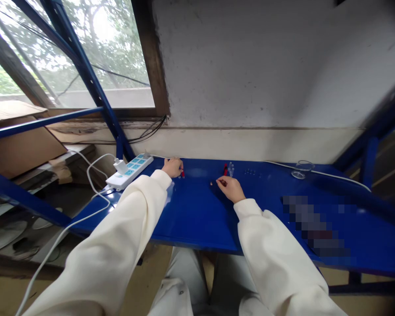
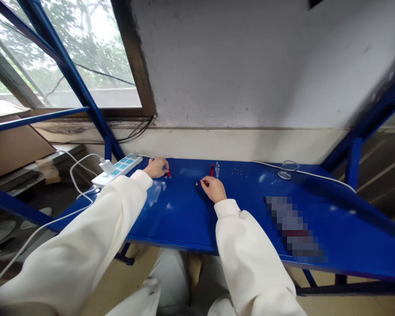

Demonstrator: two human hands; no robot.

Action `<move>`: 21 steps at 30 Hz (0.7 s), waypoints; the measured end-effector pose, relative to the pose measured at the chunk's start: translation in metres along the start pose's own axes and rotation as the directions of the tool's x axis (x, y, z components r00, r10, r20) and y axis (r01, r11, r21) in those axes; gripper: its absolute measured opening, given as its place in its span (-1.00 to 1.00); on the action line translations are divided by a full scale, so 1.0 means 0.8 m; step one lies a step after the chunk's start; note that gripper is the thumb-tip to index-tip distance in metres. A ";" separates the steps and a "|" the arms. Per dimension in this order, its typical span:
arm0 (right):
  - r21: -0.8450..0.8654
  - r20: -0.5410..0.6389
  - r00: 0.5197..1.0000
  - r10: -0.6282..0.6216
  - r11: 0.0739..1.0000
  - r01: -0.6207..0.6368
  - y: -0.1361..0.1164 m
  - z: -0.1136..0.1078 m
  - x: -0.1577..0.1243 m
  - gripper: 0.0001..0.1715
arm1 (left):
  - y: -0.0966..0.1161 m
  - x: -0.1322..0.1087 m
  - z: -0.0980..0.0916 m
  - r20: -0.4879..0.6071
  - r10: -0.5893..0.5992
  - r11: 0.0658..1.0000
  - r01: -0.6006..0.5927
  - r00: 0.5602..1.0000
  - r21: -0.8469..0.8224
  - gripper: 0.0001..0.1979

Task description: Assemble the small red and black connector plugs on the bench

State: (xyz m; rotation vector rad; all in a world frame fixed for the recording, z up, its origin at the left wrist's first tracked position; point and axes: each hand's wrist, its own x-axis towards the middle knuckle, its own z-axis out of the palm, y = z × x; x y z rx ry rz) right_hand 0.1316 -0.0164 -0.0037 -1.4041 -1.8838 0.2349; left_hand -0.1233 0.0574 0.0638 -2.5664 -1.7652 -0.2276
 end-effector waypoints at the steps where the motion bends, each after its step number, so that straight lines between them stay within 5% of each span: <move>1: 0.004 0.002 1.000 0.000 1.000 0.000 0.000 0.000 0.000 -0.74 | 0.000 0.000 0.000 0.001 0.001 1.000 -0.001 1.000 0.003 -0.91; 14: -0.048 0.021 0.999 0.029 0.998 -0.028 -0.002 -0.006 0.000 -0.73 | 0.002 -0.004 0.001 -0.038 -0.001 1.000 0.001 0.999 -0.007 -0.90; 18: -0.154 0.043 0.989 0.140 0.979 -0.132 -0.001 -0.010 0.001 -0.76 | 0.005 -0.007 -0.003 -0.076 0.002 1.000 -0.003 0.997 -0.014 -0.87; 21: -0.258 0.059 0.964 0.257 0.937 -0.234 0.003 -0.012 0.001 -0.77 | 0.016 -0.011 -0.008 -0.207 0.023 0.999 -0.031 0.978 -0.034 -0.82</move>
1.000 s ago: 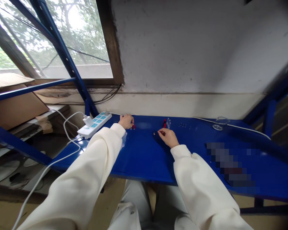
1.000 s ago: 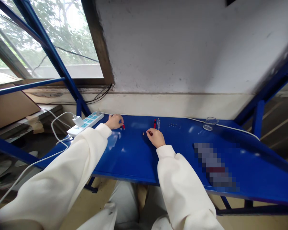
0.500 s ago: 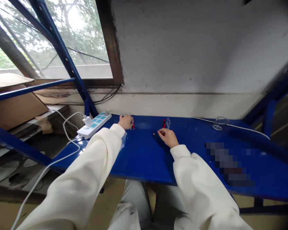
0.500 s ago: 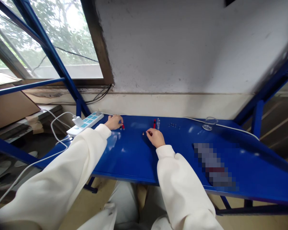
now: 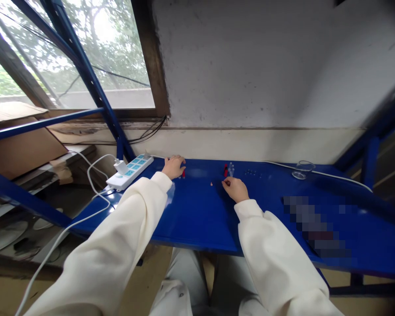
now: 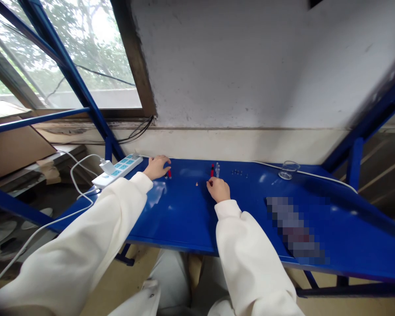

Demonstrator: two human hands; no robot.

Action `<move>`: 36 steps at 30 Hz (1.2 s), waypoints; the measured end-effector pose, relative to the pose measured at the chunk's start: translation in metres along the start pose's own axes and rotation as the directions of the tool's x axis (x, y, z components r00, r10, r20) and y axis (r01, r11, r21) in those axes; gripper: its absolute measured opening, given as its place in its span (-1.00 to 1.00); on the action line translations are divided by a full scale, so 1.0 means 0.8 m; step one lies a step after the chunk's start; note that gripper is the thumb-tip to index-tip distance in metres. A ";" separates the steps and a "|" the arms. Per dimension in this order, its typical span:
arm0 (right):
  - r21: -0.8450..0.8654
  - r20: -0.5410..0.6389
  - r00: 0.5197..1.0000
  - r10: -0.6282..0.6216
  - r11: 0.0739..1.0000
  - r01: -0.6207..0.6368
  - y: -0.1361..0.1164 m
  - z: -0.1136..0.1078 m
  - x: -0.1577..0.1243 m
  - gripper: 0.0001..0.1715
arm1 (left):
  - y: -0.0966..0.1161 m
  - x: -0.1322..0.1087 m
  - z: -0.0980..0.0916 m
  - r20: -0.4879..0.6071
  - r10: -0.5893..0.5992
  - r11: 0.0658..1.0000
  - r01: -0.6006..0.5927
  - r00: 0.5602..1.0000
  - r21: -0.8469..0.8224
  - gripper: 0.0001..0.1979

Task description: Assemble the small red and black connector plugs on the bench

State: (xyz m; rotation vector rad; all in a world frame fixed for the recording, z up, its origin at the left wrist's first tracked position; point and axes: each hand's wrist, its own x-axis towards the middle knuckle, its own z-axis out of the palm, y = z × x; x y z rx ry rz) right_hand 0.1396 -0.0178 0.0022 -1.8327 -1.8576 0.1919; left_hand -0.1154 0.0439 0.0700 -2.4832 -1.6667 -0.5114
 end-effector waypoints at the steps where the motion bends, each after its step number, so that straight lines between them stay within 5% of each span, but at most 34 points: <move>1: -0.033 0.008 0.999 0.032 0.999 -0.031 0.001 -0.001 0.000 -0.77 | 0.006 -0.001 -0.002 -0.057 0.023 1.000 -0.024 0.998 -0.019 -0.80; 4: -0.127 -0.008 0.995 0.101 0.987 -0.101 0.002 -0.004 -0.001 -0.76 | 0.035 -0.006 -0.006 -0.147 0.135 0.984 -0.150 0.980 -0.096 -0.76; 8: -0.231 -0.073 0.987 0.143 0.960 -0.156 -0.002 -0.009 -0.004 -0.74 | 0.085 -0.013 0.007 -0.076 0.308 0.933 -0.317 0.948 -0.169 -0.68; 16: -0.258 -0.063 0.982 0.175 0.948 -0.186 -0.009 -0.010 -0.008 -0.71 | 0.155 -0.012 0.080 0.154 0.218 0.958 -0.181 0.964 -0.220 -0.41; 23: -0.242 -0.070 0.978 0.198 0.947 -0.209 -0.007 -0.008 -0.007 -0.66 | 0.171 0.007 0.103 0.081 0.132 0.979 -0.118 0.988 -0.165 -0.46; 36: -0.179 0.002 0.984 0.178 0.968 -0.174 -0.002 0.006 -0.004 -0.55 | 0.157 0.004 0.088 -0.187 -0.038 0.905 -0.046 0.982 -0.423 -0.89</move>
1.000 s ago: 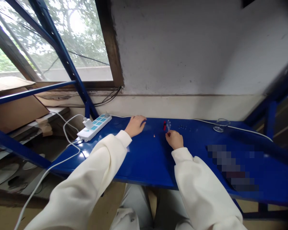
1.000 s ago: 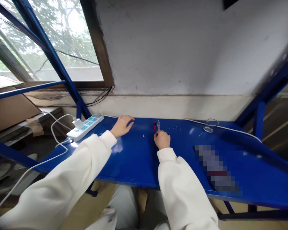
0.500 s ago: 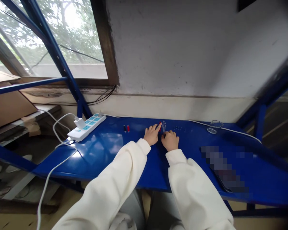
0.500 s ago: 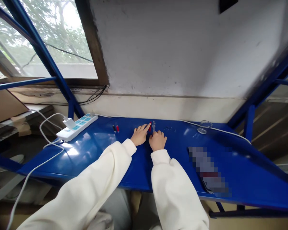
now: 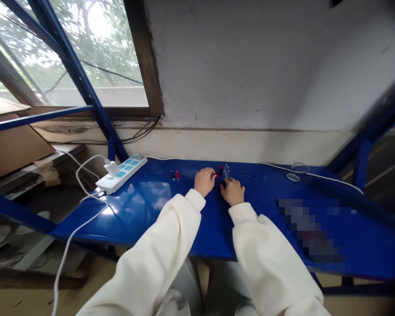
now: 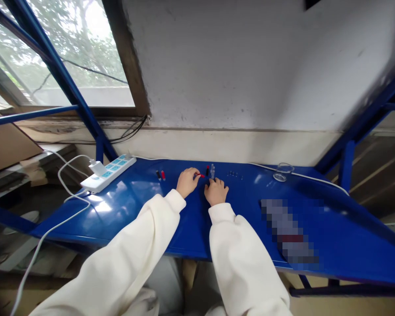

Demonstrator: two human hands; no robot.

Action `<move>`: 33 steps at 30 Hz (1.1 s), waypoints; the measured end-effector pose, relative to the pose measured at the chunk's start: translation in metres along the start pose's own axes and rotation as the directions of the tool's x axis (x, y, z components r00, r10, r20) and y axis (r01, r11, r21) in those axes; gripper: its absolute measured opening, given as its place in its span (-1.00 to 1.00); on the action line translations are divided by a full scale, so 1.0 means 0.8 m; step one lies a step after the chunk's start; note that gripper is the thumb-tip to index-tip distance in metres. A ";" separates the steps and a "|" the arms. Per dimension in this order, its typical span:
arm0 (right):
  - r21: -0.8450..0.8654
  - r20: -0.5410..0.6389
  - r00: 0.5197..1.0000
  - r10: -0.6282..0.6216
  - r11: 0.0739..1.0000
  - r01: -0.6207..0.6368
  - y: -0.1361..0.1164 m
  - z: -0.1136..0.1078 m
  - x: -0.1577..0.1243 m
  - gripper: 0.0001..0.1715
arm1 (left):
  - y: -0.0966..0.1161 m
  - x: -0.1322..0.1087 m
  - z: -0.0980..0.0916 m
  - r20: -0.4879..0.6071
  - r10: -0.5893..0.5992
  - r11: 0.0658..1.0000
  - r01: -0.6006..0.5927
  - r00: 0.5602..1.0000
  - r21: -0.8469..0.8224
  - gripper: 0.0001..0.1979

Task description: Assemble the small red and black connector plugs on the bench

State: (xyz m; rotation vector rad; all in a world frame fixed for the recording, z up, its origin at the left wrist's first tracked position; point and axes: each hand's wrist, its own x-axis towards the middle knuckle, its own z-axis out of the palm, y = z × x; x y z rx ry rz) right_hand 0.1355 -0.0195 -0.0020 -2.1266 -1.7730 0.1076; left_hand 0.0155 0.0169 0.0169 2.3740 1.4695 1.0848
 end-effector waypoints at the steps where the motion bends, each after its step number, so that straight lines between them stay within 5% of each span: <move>1: -0.003 -0.005 1.000 -0.001 1.000 0.001 -0.001 0.001 0.000 -0.54 | -0.004 -0.004 -0.003 -0.043 -0.024 0.997 0.021 0.999 -0.068 -0.90; 4: -0.009 -0.011 1.000 -0.003 1.000 0.003 -0.002 0.005 0.003 -0.53 | -0.015 -0.017 -0.007 -0.150 -0.163 0.945 0.111 0.975 -0.309 -0.90; 9: -0.008 -0.025 1.000 0.003 1.000 -0.004 0.001 0.014 0.007 -0.53 | -0.022 -0.036 -0.011 -0.149 -0.358 0.786 0.211 0.922 -0.581 -0.88; 23: 0.026 -0.002 0.995 -0.103 0.994 0.103 -0.004 0.007 -0.002 -0.64 | -0.024 -0.038 -0.010 -0.193 -0.425 0.754 0.228 0.884 -0.616 -0.89; 28: 0.202 -0.161 0.954 -0.255 0.937 0.284 -0.012 0.004 -0.001 -0.79 | -0.031 -0.036 -0.006 -0.201 -0.447 0.751 0.243 0.872 -0.613 -0.88; 33: 0.448 -0.319 0.925 -0.208 0.827 0.340 -0.014 -0.001 -0.001 -0.74 | -0.034 -0.035 -0.003 -0.204 -0.449 0.740 0.234 0.870 -0.630 -0.88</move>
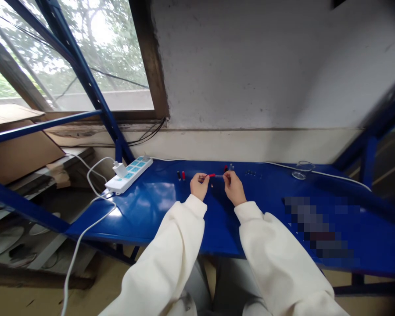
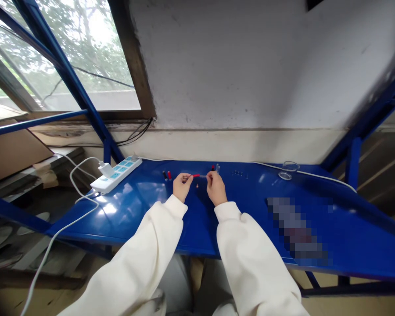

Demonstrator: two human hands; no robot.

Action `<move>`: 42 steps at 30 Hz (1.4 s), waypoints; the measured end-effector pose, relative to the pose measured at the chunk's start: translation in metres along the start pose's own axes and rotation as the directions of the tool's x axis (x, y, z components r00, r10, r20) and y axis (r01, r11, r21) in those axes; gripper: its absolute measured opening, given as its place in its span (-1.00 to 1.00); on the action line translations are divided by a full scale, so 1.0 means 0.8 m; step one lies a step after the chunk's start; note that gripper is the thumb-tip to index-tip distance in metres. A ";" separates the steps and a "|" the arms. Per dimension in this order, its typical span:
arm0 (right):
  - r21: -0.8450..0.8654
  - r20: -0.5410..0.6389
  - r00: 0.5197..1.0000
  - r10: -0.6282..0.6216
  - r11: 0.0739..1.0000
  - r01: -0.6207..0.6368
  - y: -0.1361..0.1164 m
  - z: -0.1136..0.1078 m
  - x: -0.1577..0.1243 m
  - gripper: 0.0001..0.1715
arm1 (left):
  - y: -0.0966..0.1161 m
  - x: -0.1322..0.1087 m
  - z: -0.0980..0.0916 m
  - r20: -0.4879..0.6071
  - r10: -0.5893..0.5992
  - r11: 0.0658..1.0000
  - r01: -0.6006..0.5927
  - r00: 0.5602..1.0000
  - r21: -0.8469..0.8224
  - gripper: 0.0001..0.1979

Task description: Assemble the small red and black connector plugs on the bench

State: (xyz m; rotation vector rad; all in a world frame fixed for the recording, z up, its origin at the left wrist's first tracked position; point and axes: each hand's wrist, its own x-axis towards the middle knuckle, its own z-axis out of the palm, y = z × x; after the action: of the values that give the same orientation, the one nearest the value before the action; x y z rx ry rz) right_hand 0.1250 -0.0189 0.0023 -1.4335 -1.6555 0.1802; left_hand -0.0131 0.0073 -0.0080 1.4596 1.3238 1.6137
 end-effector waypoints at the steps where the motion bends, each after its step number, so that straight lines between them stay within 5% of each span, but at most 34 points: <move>1: 0.033 -0.015 1.000 0.006 0.999 -0.006 -0.001 -0.001 0.000 -0.73 | -0.001 0.000 0.000 -0.002 -0.003 1.000 0.003 1.000 -0.003 -0.88; 24: 0.196 -0.088 0.994 0.067 0.979 -0.049 0.002 -0.004 0.001 -0.74 | -0.004 0.002 0.001 0.059 -0.057 0.991 0.063 0.997 -0.115 -0.87; 31: 0.357 -0.115 0.993 0.019 0.934 0.023 0.006 0.002 0.002 -0.79 | 0.016 -0.003 0.000 0.290 -0.216 0.932 0.286 0.932 -0.224 -0.55; 36: 0.353 -0.096 0.995 -0.021 0.934 0.054 0.007 0.005 0.000 -0.78 | 0.014 -0.005 0.002 0.394 -0.199 0.919 0.311 0.897 -0.244 -0.56; 42: 0.350 -0.064 0.998 -0.010 0.936 0.032 0.009 0.008 -0.001 -0.73 | 0.019 -0.007 -0.003 0.287 -0.144 0.948 0.215 0.947 -0.234 -0.68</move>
State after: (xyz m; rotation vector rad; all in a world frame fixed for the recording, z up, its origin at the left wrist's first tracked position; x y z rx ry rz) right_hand 0.1256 -0.0146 -0.0057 -1.1387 -1.4988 0.3957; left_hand -0.0110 -0.0036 0.0043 1.2993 1.0152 1.3593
